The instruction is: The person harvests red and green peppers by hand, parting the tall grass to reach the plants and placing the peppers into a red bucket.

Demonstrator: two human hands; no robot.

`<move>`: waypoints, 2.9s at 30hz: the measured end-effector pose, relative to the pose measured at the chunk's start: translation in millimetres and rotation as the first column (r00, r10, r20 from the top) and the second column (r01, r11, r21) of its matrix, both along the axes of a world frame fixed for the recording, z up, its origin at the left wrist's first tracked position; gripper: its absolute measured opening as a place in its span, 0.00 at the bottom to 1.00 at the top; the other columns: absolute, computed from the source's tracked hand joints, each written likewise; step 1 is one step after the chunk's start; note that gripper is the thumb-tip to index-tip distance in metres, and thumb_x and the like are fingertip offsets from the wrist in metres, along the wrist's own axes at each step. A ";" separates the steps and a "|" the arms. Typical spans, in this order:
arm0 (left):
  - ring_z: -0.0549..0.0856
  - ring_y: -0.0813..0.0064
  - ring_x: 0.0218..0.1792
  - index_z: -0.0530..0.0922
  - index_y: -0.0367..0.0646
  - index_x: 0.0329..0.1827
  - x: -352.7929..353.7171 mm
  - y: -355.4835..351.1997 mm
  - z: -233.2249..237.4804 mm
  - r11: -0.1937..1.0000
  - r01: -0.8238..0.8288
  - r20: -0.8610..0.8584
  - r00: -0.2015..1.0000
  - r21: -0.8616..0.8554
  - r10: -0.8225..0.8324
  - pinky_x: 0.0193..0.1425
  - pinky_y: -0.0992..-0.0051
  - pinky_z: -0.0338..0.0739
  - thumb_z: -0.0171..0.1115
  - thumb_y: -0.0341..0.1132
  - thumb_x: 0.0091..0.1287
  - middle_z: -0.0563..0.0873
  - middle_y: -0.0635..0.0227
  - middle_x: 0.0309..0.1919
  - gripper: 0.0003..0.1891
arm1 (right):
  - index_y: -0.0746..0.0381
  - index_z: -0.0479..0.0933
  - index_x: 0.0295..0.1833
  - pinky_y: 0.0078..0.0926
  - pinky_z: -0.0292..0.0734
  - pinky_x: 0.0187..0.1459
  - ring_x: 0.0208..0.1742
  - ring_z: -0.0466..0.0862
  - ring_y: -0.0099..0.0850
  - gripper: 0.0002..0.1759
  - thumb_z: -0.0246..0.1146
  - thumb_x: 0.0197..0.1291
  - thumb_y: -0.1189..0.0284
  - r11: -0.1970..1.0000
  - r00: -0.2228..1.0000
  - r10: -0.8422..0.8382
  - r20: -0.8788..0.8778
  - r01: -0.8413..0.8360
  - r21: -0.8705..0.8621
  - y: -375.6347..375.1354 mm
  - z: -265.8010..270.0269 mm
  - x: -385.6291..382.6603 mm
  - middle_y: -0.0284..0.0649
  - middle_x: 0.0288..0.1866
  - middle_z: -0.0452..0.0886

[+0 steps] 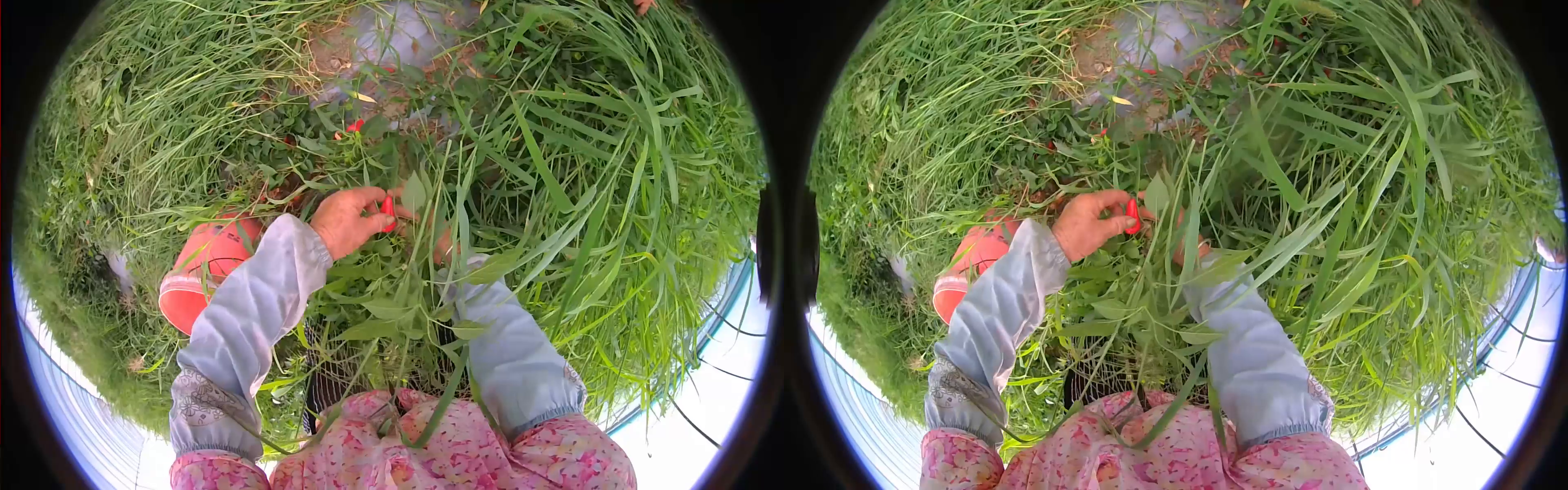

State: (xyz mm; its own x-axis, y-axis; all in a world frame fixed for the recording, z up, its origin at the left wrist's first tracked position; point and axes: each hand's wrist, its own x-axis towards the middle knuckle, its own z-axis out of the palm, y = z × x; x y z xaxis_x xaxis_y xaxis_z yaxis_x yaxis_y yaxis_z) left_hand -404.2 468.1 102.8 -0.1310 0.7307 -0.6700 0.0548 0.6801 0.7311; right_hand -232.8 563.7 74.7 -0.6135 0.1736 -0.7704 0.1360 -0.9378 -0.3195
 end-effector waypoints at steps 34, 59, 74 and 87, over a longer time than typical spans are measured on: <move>0.79 0.80 0.30 0.75 0.38 0.49 -105.3 48.6 -101.7 0.877 -0.476 -0.111 0.870 0.065 0.480 0.36 0.81 0.75 0.57 0.22 0.57 0.83 0.67 0.33 0.16 | 0.57 0.58 0.69 0.31 0.72 0.50 0.46 0.77 0.32 0.25 0.49 0.69 0.65 0.943 0.963 -0.191 -0.190 0.126 -0.309 -27.6 -43.5 51.6 0.39 0.57 0.74; 0.72 0.84 0.31 0.75 0.39 0.37 -4.3 1.3 -52.8 0.934 -0.334 0.208 0.912 -0.124 0.354 0.39 0.80 0.70 0.68 0.33 0.54 0.76 0.75 0.29 0.12 | 0.59 0.58 0.68 0.30 0.72 0.41 0.39 0.75 0.31 0.24 0.48 0.69 0.65 0.838 0.935 -0.333 -0.118 0.237 -0.492 -30.7 -48.2 59.3 0.38 0.46 0.73; 0.76 0.83 0.23 0.73 0.43 0.36 -27.2 38.9 -5.0 0.816 -0.566 0.534 0.657 -0.118 0.533 0.26 0.83 0.70 0.59 0.35 0.57 0.80 0.69 0.27 0.08 | 0.61 0.59 0.67 0.30 0.73 0.51 0.43 0.77 0.32 0.26 0.50 0.67 0.62 0.919 0.980 -0.184 -0.077 0.144 -0.366 -38.0 -49.2 62.3 0.38 0.47 0.74; 0.82 0.69 0.26 0.78 0.40 0.37 10.0 197.1 -159.5 0.995 -0.096 -0.105 0.990 -0.020 0.093 0.33 0.69 0.76 0.63 0.34 0.53 0.82 0.63 0.26 0.11 | 0.66 0.60 0.67 0.30 0.72 0.59 0.58 0.72 0.33 0.29 0.52 0.65 0.62 0.809 0.939 -0.314 0.140 0.342 -0.478 -52.7 -67.8 72.8 0.45 0.59 0.71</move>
State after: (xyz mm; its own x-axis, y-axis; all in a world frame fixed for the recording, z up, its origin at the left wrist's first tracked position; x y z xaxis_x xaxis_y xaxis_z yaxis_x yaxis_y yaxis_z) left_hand -394.2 665.2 -56.7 -0.2682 0.6951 -0.6670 0.0640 0.7037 0.7076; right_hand -160.0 511.0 6.9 -0.5448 -0.0499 -0.8371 -0.2048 -0.9601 0.1905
